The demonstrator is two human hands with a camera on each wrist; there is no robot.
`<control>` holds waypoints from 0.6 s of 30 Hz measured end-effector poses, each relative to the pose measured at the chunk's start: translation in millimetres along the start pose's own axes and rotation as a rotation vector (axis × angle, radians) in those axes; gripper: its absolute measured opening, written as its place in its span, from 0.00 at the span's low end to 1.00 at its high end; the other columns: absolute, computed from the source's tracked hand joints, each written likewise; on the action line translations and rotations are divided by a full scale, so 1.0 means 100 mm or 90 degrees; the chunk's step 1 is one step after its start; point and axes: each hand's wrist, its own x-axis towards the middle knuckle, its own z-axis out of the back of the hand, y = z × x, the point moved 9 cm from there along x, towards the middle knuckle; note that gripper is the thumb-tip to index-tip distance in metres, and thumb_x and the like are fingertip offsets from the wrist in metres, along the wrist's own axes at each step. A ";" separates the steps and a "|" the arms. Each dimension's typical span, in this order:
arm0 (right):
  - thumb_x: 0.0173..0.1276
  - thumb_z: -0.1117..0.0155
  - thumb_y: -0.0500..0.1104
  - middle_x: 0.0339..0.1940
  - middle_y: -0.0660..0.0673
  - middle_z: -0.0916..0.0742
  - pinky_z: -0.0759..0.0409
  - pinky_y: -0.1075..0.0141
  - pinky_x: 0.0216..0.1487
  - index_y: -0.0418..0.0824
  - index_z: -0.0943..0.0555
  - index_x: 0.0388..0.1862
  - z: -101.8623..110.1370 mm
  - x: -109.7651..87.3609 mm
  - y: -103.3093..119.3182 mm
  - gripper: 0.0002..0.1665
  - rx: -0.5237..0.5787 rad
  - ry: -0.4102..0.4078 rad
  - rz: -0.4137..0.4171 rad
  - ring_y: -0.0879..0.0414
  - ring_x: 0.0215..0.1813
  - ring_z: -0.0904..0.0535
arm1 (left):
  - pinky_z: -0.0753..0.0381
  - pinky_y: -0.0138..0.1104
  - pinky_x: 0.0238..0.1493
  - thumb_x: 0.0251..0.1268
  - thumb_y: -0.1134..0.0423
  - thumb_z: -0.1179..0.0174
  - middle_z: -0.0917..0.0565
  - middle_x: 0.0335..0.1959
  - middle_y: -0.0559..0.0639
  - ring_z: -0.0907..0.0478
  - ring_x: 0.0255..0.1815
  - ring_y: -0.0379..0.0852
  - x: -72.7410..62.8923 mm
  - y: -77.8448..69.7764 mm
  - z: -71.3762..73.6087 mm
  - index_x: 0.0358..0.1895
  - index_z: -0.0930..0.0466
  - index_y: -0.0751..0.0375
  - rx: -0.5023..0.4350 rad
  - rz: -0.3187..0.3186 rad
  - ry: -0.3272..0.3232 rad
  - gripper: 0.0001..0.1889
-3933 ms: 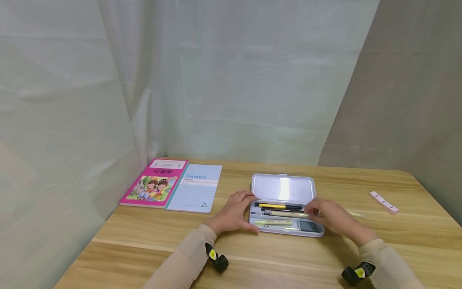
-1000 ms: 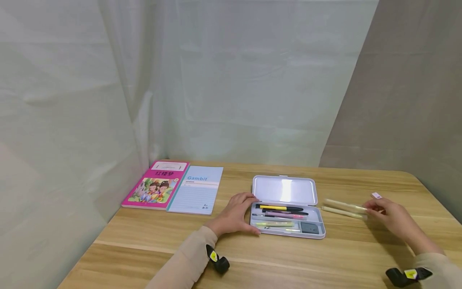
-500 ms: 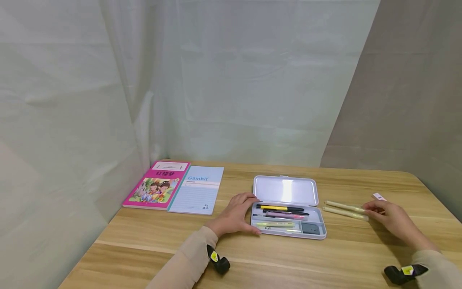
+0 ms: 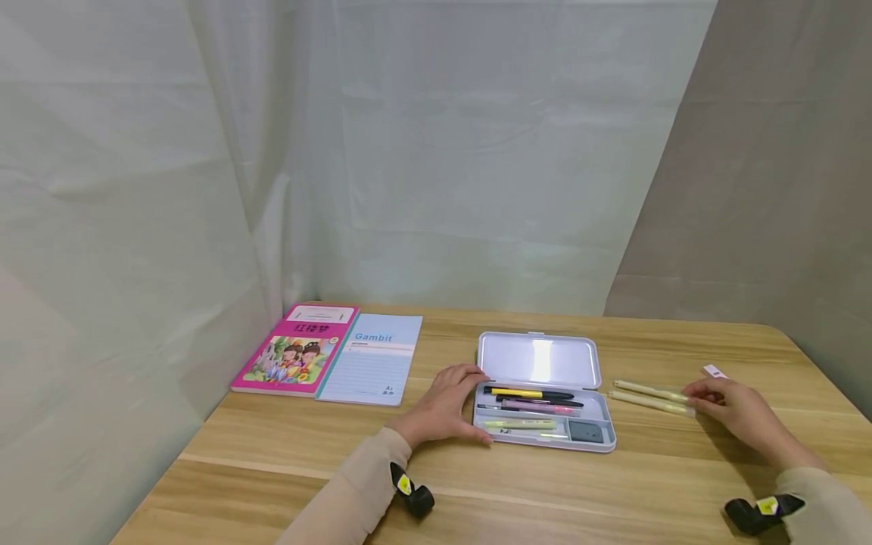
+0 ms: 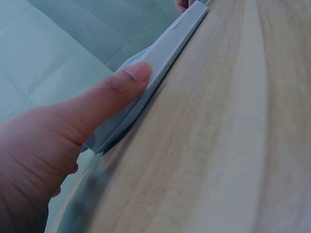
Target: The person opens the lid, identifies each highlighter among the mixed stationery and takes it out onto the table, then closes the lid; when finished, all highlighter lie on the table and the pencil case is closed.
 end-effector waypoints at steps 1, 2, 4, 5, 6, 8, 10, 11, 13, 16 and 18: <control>0.59 0.31 0.35 0.29 0.52 0.16 0.29 0.75 0.28 0.39 0.16 0.35 0.00 0.00 0.00 0.04 0.000 0.002 -0.001 0.78 0.30 0.33 | 0.46 0.46 0.77 0.38 0.30 0.30 0.36 0.70 0.48 0.43 0.73 0.49 0.00 0.00 0.00 0.68 0.34 0.51 0.000 0.000 0.000 0.51; 0.59 0.31 0.35 0.30 0.52 0.16 0.29 0.75 0.28 0.39 0.16 0.35 0.00 0.00 -0.01 0.05 0.000 0.004 -0.003 0.78 0.30 0.33 | 0.46 0.46 0.77 0.38 0.30 0.30 0.36 0.70 0.48 0.43 0.73 0.49 0.00 0.00 0.00 0.68 0.34 0.51 0.002 -0.001 -0.001 0.51; 0.59 0.31 0.35 0.30 0.52 0.16 0.29 0.75 0.29 0.39 0.16 0.35 0.00 0.00 -0.01 0.05 0.002 0.004 -0.006 0.79 0.30 0.33 | 0.46 0.46 0.77 0.38 0.30 0.30 0.36 0.70 0.48 0.43 0.73 0.49 0.00 0.00 0.00 0.68 0.34 0.51 0.003 -0.003 -0.001 0.51; 0.59 0.31 0.35 0.30 0.52 0.16 0.29 0.75 0.29 0.39 0.16 0.35 0.00 0.00 -0.01 0.05 0.003 0.005 -0.008 0.79 0.30 0.33 | 0.46 0.46 0.77 0.39 0.30 0.30 0.36 0.70 0.48 0.43 0.73 0.49 0.01 0.00 0.00 0.68 0.34 0.51 0.003 -0.003 0.000 0.51; 0.59 0.31 0.35 0.30 0.52 0.16 0.29 0.75 0.29 0.38 0.16 0.36 0.00 0.00 -0.02 0.05 0.005 0.006 -0.010 0.79 0.30 0.33 | 0.46 0.46 0.77 0.39 0.30 0.30 0.36 0.70 0.48 0.43 0.74 0.49 0.00 0.00 0.00 0.68 0.34 0.51 0.002 -0.002 0.001 0.51; 0.59 0.31 0.35 0.30 0.52 0.16 0.29 0.76 0.29 0.38 0.16 0.36 0.00 0.00 -0.03 0.06 0.010 0.008 -0.016 0.78 0.30 0.33 | 0.46 0.46 0.77 0.39 0.30 0.31 0.36 0.70 0.48 0.43 0.74 0.49 0.01 0.00 0.00 0.68 0.34 0.51 0.002 -0.004 0.001 0.51; 0.60 0.31 0.36 0.30 0.51 0.16 0.29 0.76 0.29 0.37 0.16 0.37 0.00 0.00 -0.04 0.06 0.017 0.011 -0.021 0.79 0.31 0.32 | 0.46 0.46 0.77 0.39 0.30 0.31 0.36 0.70 0.48 0.43 0.74 0.49 0.01 0.00 -0.01 0.68 0.34 0.51 0.002 -0.004 0.001 0.51; 0.60 0.32 0.36 0.30 0.51 0.15 0.29 0.76 0.29 0.37 0.16 0.37 -0.01 -0.01 -0.05 0.07 0.021 0.014 -0.025 0.79 0.31 0.32 | 0.46 0.46 0.77 0.39 0.30 0.31 0.36 0.70 0.48 0.43 0.73 0.49 0.01 0.00 -0.01 0.68 0.34 0.51 0.003 -0.004 0.001 0.51; 0.60 0.32 0.36 0.31 0.50 0.15 0.28 0.76 0.30 0.37 0.16 0.38 0.00 -0.01 -0.05 0.07 0.027 0.016 -0.029 0.79 0.31 0.32 | 0.46 0.46 0.77 0.39 0.30 0.31 0.36 0.70 0.48 0.43 0.73 0.49 0.01 0.00 -0.01 0.68 0.34 0.51 0.004 -0.006 -0.001 0.51; 0.59 0.32 0.35 0.31 0.47 0.14 0.27 0.76 0.30 0.36 0.16 0.38 0.01 -0.01 -0.05 0.07 0.031 0.015 -0.029 0.79 0.31 0.31 | 0.46 0.46 0.77 0.38 0.30 0.31 0.36 0.69 0.47 0.42 0.73 0.49 0.01 0.00 -0.01 0.68 0.34 0.51 0.006 -0.008 -0.003 0.51; 0.60 0.32 0.35 0.31 0.45 0.14 0.27 0.75 0.29 0.35 0.17 0.38 0.03 -0.01 -0.04 0.07 0.034 0.011 -0.025 0.79 0.31 0.30 | 0.46 0.46 0.77 0.38 0.30 0.31 0.35 0.69 0.48 0.42 0.73 0.49 0.00 0.00 0.00 0.68 0.34 0.52 0.006 -0.009 -0.005 0.51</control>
